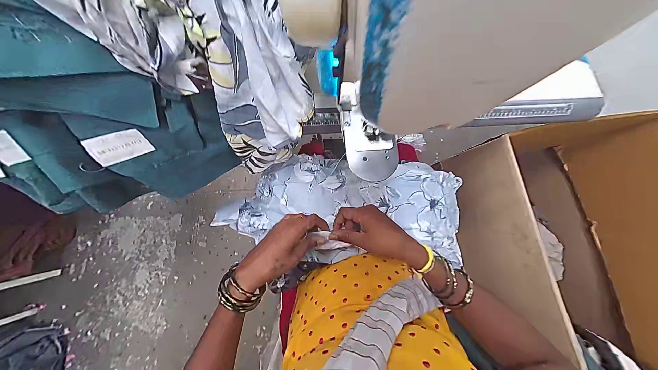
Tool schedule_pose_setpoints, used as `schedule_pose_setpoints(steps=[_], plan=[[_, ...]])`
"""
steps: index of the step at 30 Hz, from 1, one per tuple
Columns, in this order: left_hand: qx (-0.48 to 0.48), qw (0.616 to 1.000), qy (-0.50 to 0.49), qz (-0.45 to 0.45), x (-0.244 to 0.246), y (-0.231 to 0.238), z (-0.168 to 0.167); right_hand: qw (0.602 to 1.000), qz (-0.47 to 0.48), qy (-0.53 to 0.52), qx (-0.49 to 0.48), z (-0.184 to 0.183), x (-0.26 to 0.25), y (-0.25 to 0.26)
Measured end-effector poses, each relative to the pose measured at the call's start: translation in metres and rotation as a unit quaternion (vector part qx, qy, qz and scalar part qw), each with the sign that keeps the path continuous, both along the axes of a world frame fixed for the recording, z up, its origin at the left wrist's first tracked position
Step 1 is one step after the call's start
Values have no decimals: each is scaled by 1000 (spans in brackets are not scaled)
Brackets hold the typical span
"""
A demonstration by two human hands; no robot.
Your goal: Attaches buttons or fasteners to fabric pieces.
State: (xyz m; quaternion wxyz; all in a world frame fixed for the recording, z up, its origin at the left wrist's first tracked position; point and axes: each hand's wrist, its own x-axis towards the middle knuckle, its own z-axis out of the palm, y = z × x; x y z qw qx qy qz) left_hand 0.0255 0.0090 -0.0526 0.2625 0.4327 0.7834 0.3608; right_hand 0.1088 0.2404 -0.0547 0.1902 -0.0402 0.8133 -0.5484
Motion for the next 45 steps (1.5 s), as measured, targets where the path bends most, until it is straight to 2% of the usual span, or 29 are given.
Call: schedule_pose_setpoints(steps=[5,11,13,15,17,20,21,23,25,30,34,36,38,42,45], plan=[[60,997,-13,-51,-3,28,17,993,-24,7,-113,19,14,21],[207,970,-117,-57,1,60,52,974,2,150,-169,64,19,49],[237,963,-121,-41,6,72,64,970,5,190,-151,83,17,61],[240,965,-104,-13,8,80,68,969,-19,238,-58,95,13,77],[224,971,-87,11,7,83,63,949,-117,268,116,101,6,105],[194,976,-96,36,9,80,48,859,-287,275,322,95,-23,164],[186,977,-98,41,10,79,45,835,-307,288,356,91,-33,179],[177,978,-100,48,11,79,41,816,-296,323,376,87,-50,193],[173,978,-101,55,11,79,39,821,-259,339,379,89,-64,188],[145,983,-79,77,8,71,39,831,-203,302,421,99,-92,182],[159,974,-131,94,2,63,37,828,-182,311,430,109,-95,179],[161,969,-159,104,0,61,38,813,-190,343,431,101,-90,182],[158,962,-184,122,-5,62,40,814,-241,349,396,91,-86,186],[172,936,-228,206,-16,66,43,872,-354,207,266,122,-57,169],[193,917,-233,261,-31,73,49,909,-338,180,161,128,-42,153]])
